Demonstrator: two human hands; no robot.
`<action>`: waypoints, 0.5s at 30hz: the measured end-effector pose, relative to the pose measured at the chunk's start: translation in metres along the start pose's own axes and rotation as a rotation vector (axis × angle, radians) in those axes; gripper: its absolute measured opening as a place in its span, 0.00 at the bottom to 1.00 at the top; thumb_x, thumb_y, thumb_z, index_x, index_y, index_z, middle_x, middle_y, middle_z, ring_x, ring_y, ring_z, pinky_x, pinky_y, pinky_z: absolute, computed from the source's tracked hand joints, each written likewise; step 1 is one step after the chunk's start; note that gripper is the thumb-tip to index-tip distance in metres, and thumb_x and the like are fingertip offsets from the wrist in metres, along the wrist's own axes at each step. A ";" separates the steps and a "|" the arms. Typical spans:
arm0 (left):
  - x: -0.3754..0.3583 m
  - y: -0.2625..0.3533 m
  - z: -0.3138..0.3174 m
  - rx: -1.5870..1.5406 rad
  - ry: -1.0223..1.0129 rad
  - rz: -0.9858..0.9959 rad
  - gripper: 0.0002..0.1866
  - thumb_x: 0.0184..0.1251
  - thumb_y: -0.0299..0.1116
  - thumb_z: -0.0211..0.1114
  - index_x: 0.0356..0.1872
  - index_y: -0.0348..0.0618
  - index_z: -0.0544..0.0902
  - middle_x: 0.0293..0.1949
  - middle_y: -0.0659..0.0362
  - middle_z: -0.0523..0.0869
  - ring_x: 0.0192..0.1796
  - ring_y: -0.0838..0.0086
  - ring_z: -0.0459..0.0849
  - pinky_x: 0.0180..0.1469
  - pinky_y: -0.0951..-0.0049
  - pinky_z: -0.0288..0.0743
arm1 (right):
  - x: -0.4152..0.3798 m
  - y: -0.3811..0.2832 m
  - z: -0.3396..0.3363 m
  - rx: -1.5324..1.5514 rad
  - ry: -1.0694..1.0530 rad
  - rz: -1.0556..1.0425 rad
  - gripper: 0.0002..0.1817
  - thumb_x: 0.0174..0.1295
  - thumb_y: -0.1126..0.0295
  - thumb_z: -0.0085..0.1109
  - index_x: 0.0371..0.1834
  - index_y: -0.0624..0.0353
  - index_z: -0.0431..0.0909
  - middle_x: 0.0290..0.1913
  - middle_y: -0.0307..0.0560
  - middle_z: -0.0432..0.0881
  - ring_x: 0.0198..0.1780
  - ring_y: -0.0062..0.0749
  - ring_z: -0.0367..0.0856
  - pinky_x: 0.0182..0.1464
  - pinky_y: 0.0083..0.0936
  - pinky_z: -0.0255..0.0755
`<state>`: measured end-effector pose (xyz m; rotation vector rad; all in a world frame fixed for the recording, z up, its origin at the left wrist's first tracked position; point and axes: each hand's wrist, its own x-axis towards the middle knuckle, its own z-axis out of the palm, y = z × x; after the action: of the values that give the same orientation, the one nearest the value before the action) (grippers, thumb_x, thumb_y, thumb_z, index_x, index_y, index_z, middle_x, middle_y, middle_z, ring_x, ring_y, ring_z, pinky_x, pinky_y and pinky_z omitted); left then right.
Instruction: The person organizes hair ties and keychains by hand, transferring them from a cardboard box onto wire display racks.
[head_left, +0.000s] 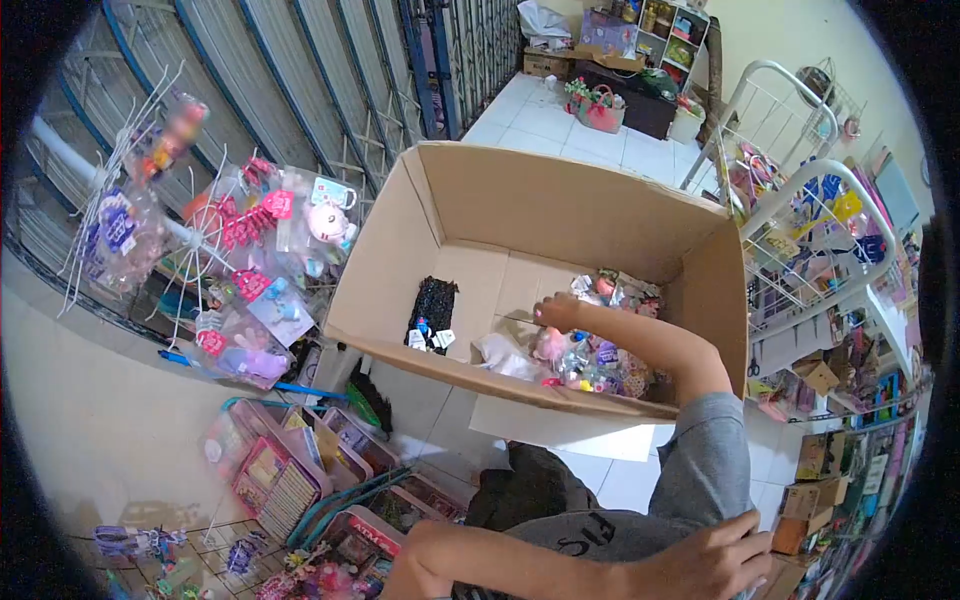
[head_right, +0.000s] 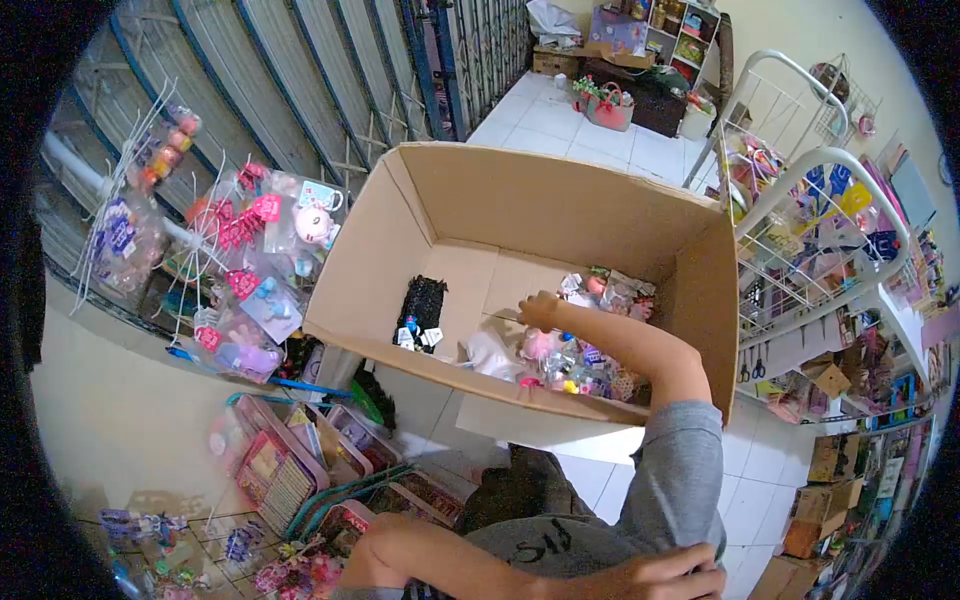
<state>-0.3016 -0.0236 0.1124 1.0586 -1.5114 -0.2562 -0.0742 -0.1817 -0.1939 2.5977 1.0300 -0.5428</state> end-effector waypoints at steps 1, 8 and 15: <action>0.004 -0.003 -0.001 0.053 -0.005 -0.025 0.08 0.45 0.34 0.56 0.21 0.39 0.72 0.24 0.57 0.72 0.32 0.71 0.69 0.36 0.74 0.62 | 0.001 0.000 0.009 -0.027 -0.099 -0.065 0.22 0.35 0.66 0.56 0.40 0.46 0.68 0.43 0.43 0.66 0.46 0.34 0.67 0.40 0.32 0.67; 0.023 -0.038 -0.007 0.099 0.021 -0.101 0.08 0.49 0.34 0.55 0.22 0.38 0.73 0.26 0.57 0.73 0.31 0.71 0.70 0.36 0.74 0.63 | -0.012 -0.006 0.031 -0.095 0.280 -0.290 0.24 0.37 0.67 0.55 0.44 0.48 0.65 0.45 0.42 0.66 0.53 0.34 0.58 0.45 0.33 0.62; 0.024 -0.052 -0.025 -0.593 0.058 -0.088 0.09 0.53 0.32 0.53 0.32 0.36 0.72 0.32 0.53 0.73 0.36 0.67 0.72 0.37 0.73 0.65 | -0.003 0.019 0.022 0.593 0.053 -0.300 0.19 0.38 0.62 0.57 0.32 0.62 0.68 0.25 0.51 0.74 0.28 0.39 0.73 0.30 0.31 0.66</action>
<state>-0.2523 -0.0601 0.0997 0.6474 -1.2227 -0.6825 -0.0680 -0.2059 -0.2090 2.9770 1.4747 -0.9843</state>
